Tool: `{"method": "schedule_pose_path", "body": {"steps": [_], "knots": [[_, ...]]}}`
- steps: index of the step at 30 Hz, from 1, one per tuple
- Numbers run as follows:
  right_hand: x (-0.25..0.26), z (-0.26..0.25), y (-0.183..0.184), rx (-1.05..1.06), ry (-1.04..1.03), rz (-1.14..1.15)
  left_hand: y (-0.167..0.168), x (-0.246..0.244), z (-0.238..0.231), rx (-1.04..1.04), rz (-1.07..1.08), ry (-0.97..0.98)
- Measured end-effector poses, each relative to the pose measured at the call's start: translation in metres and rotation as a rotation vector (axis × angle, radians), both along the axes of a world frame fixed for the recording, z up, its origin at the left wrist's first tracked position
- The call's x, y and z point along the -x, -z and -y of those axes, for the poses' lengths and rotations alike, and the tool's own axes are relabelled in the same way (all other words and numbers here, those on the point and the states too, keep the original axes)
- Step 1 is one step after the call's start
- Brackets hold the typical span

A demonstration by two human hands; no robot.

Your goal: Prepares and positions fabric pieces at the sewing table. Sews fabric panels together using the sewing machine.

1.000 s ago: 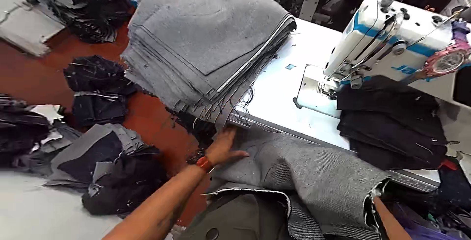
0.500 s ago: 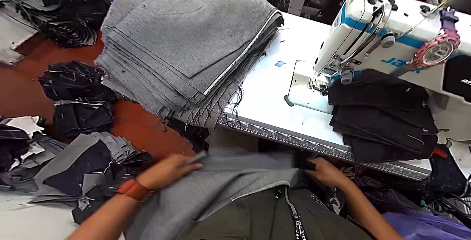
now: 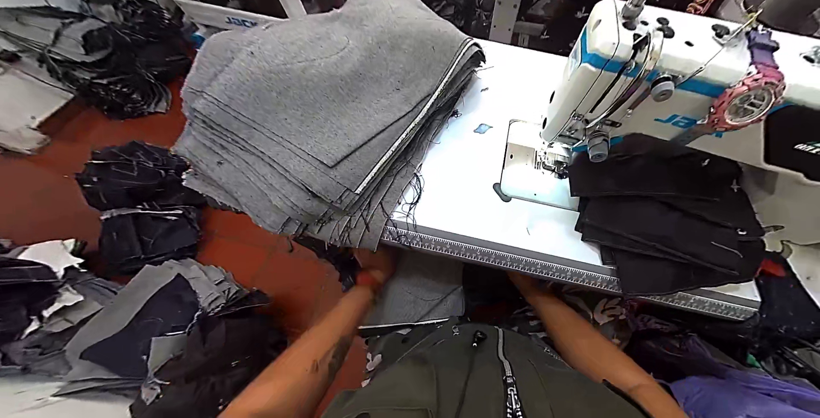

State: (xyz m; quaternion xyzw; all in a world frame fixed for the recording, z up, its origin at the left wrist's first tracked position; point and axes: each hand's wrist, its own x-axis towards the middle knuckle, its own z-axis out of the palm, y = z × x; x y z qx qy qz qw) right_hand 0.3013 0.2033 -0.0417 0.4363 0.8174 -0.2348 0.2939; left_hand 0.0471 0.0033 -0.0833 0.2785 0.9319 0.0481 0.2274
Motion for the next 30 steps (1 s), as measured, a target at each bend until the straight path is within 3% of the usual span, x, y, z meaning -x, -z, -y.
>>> {"method": "schedule_pose_path", "body": {"steps": [1,2,5,8,9,10,12,14,15,17,20,23,27,28,30], "knots": [[-0.017,0.007,0.077,-0.27,0.034,-0.306,0.018,-0.024,0.005,-0.185,-0.122,0.069],[-0.02,0.004,0.11,-0.23,0.006,-0.309,0.03,-0.047,0.013,-0.304,-0.213,0.188],[-0.022,-0.002,0.132,0.196,-0.147,-0.043,0.013,-0.09,0.034,-0.284,-0.081,0.621],[-0.016,0.006,0.112,0.37,-0.289,0.153,-0.063,-0.073,0.035,-0.098,0.489,0.784],[-0.014,0.003,0.11,0.35,-0.304,0.17,-0.096,-0.061,0.034,-0.136,0.612,0.806],[-0.014,0.0,0.106,0.294,-0.275,0.162,-0.128,-0.049,0.035,-0.303,0.658,0.825],[-0.022,-0.006,0.091,0.186,-0.136,0.064,-0.186,-0.022,0.031,-0.706,0.418,0.795],[-0.039,-0.011,0.085,0.132,-0.057,-0.081,-0.224,0.017,0.015,-0.798,-0.138,0.641],[-0.048,-0.009,0.08,0.131,-0.055,-0.126,-0.233,0.04,0.005,-0.675,-0.328,0.546],[-0.067,0.002,0.07,0.13,-0.104,-0.193,-0.225,0.081,-0.014,-0.456,-0.464,0.428],[-0.09,0.01,0.064,0.155,-0.212,-0.392,-0.197,0.109,-0.027,-0.469,-0.615,0.479],[-0.103,0.009,0.041,0.23,-0.166,-0.568,-0.209,0.12,-0.035,-0.468,-0.611,0.482],[-0.091,0.004,-0.053,0.313,-0.23,-0.898,-0.256,0.069,-0.047,-0.462,-0.462,0.434],[-0.083,0.004,-0.082,0.303,-0.268,-1.027,-0.253,0.048,-0.051,-0.503,-0.443,0.496],[-0.061,0.004,-0.132,0.252,-0.346,-1.244,-0.236,-0.014,-0.053,-0.503,-0.159,0.641]]}}
